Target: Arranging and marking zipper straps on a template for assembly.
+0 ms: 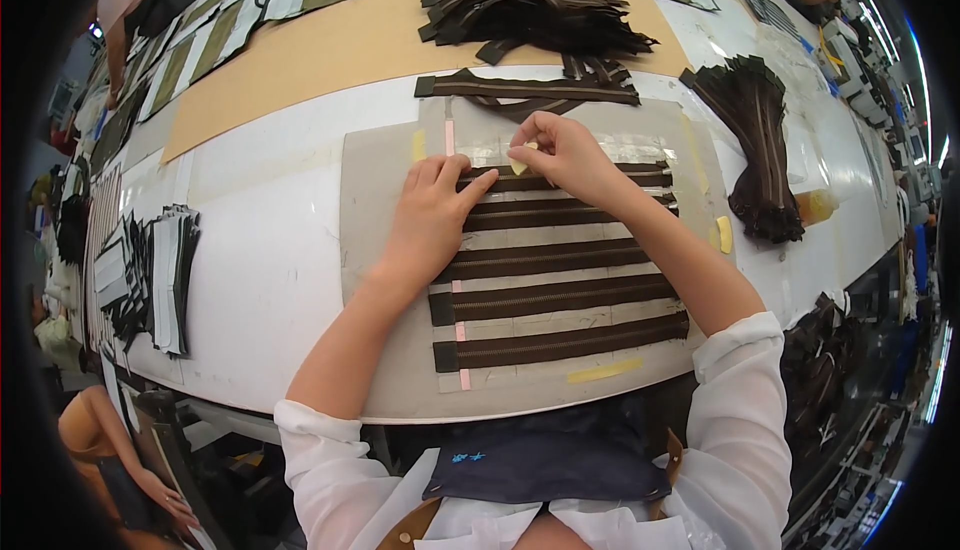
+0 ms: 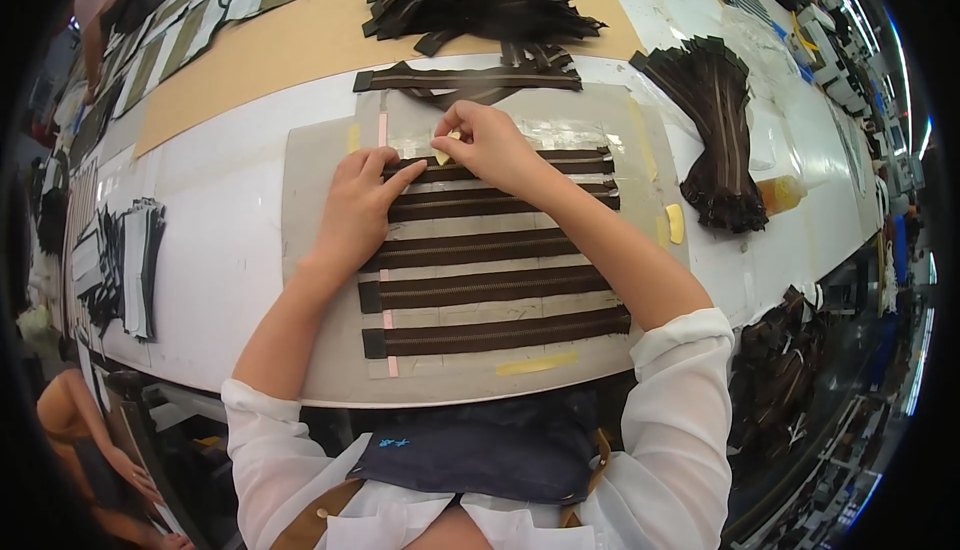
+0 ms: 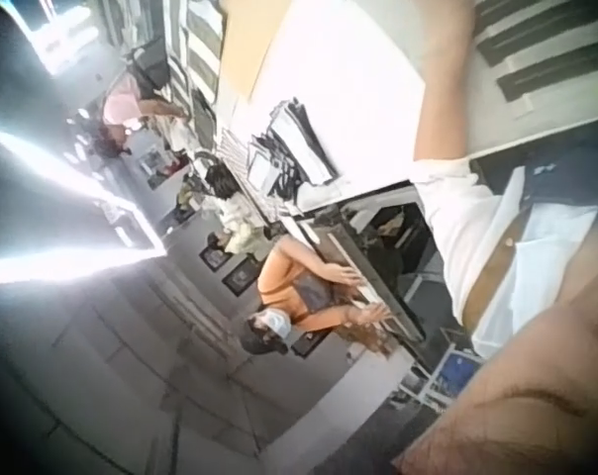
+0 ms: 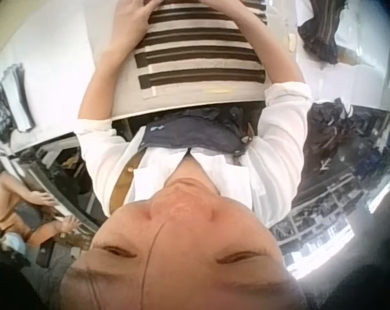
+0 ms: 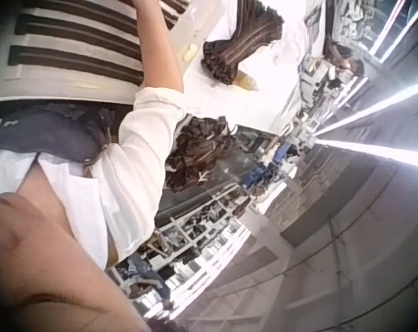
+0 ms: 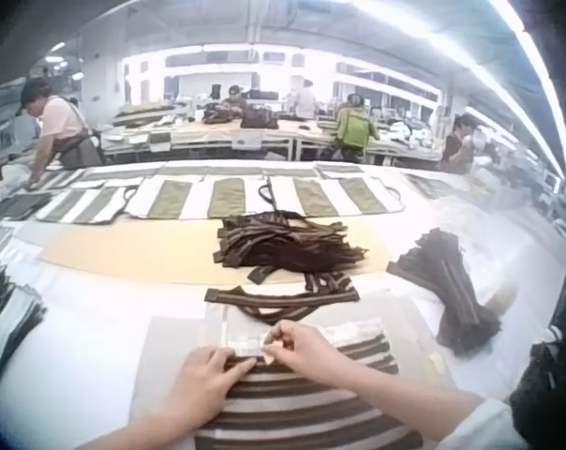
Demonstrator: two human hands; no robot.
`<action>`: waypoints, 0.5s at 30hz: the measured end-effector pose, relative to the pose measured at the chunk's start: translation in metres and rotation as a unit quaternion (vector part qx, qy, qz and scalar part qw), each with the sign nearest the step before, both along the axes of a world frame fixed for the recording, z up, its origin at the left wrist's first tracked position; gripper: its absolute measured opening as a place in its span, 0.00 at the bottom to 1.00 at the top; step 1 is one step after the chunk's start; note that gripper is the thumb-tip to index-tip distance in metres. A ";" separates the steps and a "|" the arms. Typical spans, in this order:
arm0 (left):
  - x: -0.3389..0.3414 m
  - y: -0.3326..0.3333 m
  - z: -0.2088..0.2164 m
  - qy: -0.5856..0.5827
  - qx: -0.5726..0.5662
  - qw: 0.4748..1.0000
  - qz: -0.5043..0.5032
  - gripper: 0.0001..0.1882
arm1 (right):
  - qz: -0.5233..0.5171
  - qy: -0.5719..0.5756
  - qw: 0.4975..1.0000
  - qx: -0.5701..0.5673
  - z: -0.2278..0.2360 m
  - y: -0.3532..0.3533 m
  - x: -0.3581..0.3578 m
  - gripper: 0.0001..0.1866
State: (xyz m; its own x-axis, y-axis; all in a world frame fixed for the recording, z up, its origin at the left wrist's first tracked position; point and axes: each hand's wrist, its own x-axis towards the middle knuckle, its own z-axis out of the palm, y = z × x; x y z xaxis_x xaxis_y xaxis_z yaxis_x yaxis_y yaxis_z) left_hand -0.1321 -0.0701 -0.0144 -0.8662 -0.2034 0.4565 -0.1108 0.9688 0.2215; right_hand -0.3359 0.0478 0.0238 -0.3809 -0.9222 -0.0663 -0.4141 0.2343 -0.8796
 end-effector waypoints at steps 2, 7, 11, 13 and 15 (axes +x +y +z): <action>0.000 -0.001 -0.001 0.000 0.001 1.000 0.003 0.29 | 0.012 0.016 1.000 0.012 -0.012 -0.011 -0.001 0.08; 0.001 -0.001 -0.006 0.025 0.026 0.999 0.000 0.28 | -0.008 0.013 0.999 0.034 -0.025 -0.017 0.000 0.08; 0.000 -0.003 -0.009 0.031 0.033 0.999 0.008 0.28 | -0.003 -0.024 0.999 0.034 -0.028 -0.019 -0.003 0.07; 0.000 -0.004 -0.011 0.038 0.031 0.999 0.005 0.28 | -0.003 -0.023 0.999 0.034 -0.030 -0.020 -0.003 0.07; -0.001 -0.003 -0.009 0.038 0.034 0.999 0.006 0.28 | -0.006 -0.021 0.999 0.032 -0.031 -0.019 -0.002 0.07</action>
State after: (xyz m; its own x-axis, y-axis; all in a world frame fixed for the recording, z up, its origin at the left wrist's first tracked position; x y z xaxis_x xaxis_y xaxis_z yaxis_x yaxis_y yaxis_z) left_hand -0.1330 -0.0733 -0.0238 -0.8269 -0.2462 0.5056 -0.1022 0.9499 0.2953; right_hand -0.3381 0.0284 -0.0070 -0.3879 -0.9109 -0.1408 -0.3743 0.2953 -0.8790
